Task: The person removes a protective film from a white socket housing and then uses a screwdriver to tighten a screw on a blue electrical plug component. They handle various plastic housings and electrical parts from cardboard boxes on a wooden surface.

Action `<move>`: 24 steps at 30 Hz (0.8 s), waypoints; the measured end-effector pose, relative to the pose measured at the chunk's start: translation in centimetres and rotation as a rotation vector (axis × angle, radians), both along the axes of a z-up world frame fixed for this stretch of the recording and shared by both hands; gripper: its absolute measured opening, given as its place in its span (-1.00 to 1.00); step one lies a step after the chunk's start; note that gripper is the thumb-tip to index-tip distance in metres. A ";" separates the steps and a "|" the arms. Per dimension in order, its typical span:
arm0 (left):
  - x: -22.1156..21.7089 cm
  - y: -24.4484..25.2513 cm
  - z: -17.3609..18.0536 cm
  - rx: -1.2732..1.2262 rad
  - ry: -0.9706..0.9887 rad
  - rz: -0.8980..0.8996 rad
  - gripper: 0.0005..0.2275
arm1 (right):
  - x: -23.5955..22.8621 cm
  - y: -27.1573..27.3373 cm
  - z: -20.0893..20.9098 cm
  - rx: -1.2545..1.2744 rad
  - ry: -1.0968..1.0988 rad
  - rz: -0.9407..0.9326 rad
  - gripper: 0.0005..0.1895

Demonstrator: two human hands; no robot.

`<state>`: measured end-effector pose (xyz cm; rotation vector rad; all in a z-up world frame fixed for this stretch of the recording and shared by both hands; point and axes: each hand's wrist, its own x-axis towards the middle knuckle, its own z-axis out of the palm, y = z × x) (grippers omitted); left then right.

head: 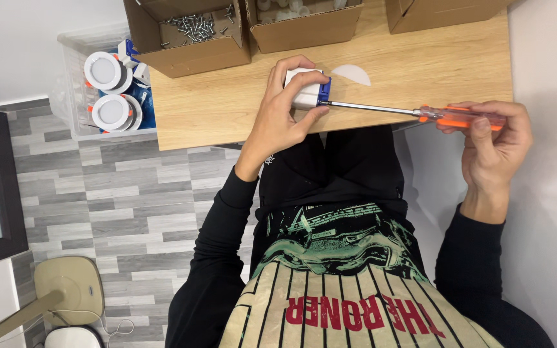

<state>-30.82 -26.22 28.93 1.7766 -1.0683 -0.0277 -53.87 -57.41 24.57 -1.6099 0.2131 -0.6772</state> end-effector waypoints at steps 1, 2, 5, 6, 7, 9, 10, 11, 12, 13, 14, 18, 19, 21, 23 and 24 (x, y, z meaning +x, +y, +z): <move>0.0 0.0 0.0 0.005 0.002 0.000 -0.70 | 0.1 0.1 0.1 -0.004 0.003 0.004 -0.66; 0.0 0.0 0.1 0.009 0.003 -0.001 -0.70 | 0.1 0.1 0.2 -0.008 0.005 0.008 -0.66; 0.0 0.0 -0.1 0.016 -0.004 0.000 -0.70 | 0.3 0.5 0.8 -0.024 0.017 0.021 -0.65; 0.0 0.0 0.0 0.016 -0.005 0.000 -0.70 | 0.2 0.4 0.6 -0.023 0.016 0.021 -0.65; 0.0 0.0 0.1 0.018 0.001 -0.002 -0.70 | 0.1 0.2 0.4 0.011 0.048 0.007 -0.63; 0.0 0.0 0.1 0.021 0.006 -0.006 -0.71 | 0.0 0.0 0.0 0.045 0.079 -0.008 -0.60; 0.0 -0.1 0.1 0.019 0.000 -0.005 -0.71 | -0.1 -0.1 -0.3 0.097 0.111 -0.019 -0.60; 0.0 -0.1 0.0 0.017 -0.005 -0.005 -0.71 | -0.1 -0.2 -0.6 0.149 0.143 -0.030 -0.60; 0.0 -0.1 0.0 0.018 -0.005 -0.005 -0.71 | -0.2 -0.2 -0.6 0.150 0.143 -0.031 -0.60; 0.0 -0.1 0.0 0.024 -0.002 -0.006 -0.71 | -0.2 -0.2 -0.7 0.176 0.176 -0.028 -0.64; 0.0 -0.1 0.0 0.030 0.002 -0.007 -0.71 | -0.2 -0.2 -0.7 0.202 0.208 -0.025 -0.68; 0.0 -0.1 -0.1 0.038 -0.004 -0.002 -0.69 | 0.1 -0.2 -0.6 0.238 0.273 0.016 -0.60; 0.0 -0.1 -0.1 0.043 -0.008 -0.002 -0.70 | 0.2 -0.1 -0.4 0.233 0.309 0.011 -0.55; 0.0 -0.1 0.0 0.048 -0.012 -0.001 -0.70 | 0.2 0.0 -0.1 0.229 0.346 0.009 -0.49; 0.0 -0.2 0.0 0.043 -0.006 0.000 -0.69 | -0.1 -0.3 -0.1 0.194 0.310 0.048 -0.70; -0.1 -0.1 0.1 0.044 -0.006 0.000 -0.69 | -0.2 -0.3 -0.1 0.195 0.311 0.048 -0.70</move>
